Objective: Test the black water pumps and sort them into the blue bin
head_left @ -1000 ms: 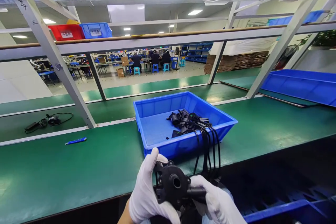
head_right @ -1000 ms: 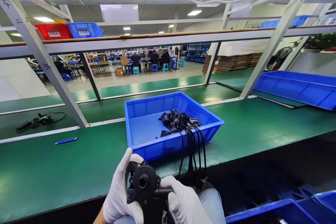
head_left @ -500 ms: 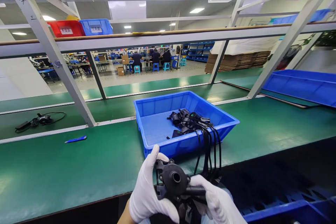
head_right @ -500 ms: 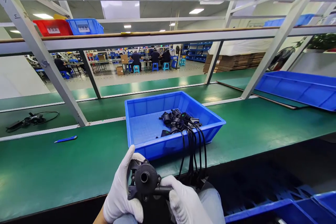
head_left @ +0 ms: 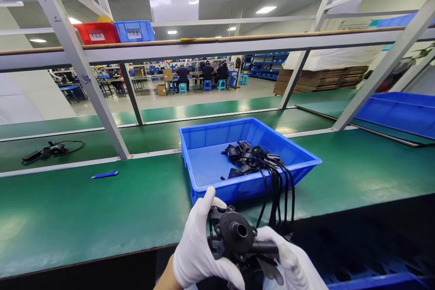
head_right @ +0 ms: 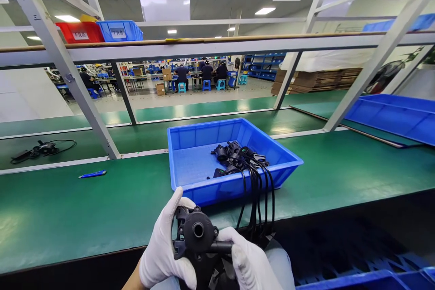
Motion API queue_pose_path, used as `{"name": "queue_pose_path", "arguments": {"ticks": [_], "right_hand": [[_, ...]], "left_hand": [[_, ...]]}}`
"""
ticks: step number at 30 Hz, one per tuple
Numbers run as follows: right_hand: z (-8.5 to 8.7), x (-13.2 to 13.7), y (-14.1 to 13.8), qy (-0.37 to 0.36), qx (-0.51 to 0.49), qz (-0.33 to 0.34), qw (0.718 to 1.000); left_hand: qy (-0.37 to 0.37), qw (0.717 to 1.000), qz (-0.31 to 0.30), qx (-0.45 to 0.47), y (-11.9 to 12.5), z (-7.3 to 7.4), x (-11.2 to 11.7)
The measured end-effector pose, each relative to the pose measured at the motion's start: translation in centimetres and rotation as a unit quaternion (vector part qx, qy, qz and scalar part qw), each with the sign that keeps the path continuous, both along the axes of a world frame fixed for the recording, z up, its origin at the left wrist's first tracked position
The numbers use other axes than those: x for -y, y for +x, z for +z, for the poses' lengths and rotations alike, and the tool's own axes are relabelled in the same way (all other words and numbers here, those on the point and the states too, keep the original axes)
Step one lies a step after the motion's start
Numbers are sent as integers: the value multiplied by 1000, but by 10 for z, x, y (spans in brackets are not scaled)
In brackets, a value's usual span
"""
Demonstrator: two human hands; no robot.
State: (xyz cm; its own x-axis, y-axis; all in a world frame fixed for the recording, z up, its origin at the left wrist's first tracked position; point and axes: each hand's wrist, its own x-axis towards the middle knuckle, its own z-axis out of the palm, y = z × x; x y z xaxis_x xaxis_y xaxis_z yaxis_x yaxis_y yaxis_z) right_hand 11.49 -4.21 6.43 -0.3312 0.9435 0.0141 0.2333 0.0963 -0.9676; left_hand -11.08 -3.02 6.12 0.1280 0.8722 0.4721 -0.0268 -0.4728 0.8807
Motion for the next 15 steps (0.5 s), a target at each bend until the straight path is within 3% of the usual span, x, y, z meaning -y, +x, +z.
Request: {"name": "queue_pose_path", "arguments": {"ticks": [5,10,15], "right_hand": [[-2,-2,-3,-3,2,20,1000],[15,-7,-9,-9,39,-18,999],[29,-14,-2,109,22,90,990]], "left_hand": [[8,1000,7,-17,0,1,2],[8,1000,17,-8,-5,4,9],[63,997,48,6,-21,-12,22]]}}
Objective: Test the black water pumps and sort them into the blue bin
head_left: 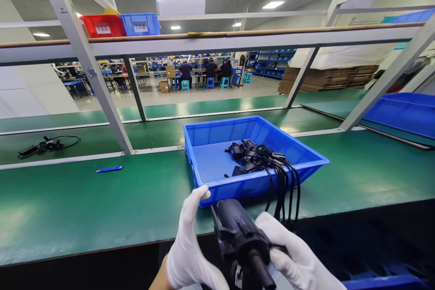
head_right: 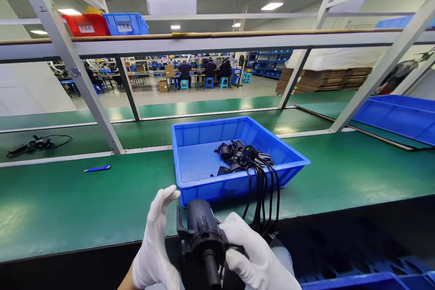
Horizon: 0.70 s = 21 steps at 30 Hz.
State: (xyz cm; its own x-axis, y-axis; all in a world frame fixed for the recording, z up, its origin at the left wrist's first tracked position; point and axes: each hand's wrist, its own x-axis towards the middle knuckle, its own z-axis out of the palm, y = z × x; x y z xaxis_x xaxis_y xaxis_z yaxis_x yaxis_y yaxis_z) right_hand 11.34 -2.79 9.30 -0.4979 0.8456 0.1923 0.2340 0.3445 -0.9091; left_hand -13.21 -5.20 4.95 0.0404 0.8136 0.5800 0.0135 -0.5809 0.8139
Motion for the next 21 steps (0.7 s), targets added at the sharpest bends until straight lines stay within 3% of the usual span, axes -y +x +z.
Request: {"name": "queue_pose_path", "arguments": {"ticks": [3,5,9,11,14,16,18,21], "right_hand": [[-3,0,-2,-8,0,-3,1000],[-3,2,-9,-45,0,-22,999],[9,1,-27,-92,-23,-63,994],[20,-4,-37,-79,5,-102,992],[36,-10,-57,-97,99,-84,987],[50,-10,-70,-115,139,-69,981],[73,-8,-80,-100,109,-39,988],[131,-11,-87,-13,-9,34,999]], "left_hand": [[-11,1000,26,3,5,-12,5],[-75,996,16,49,16,-13,4],[-277,942,-46,182,33,1,-7],[-304,927,-56,211,35,9,-13],[-285,923,-54,253,33,21,-13],[-257,926,-56,270,28,35,-9],[-221,937,-74,261,19,54,-6],[-188,943,-126,244,-2,77,-19]]}}
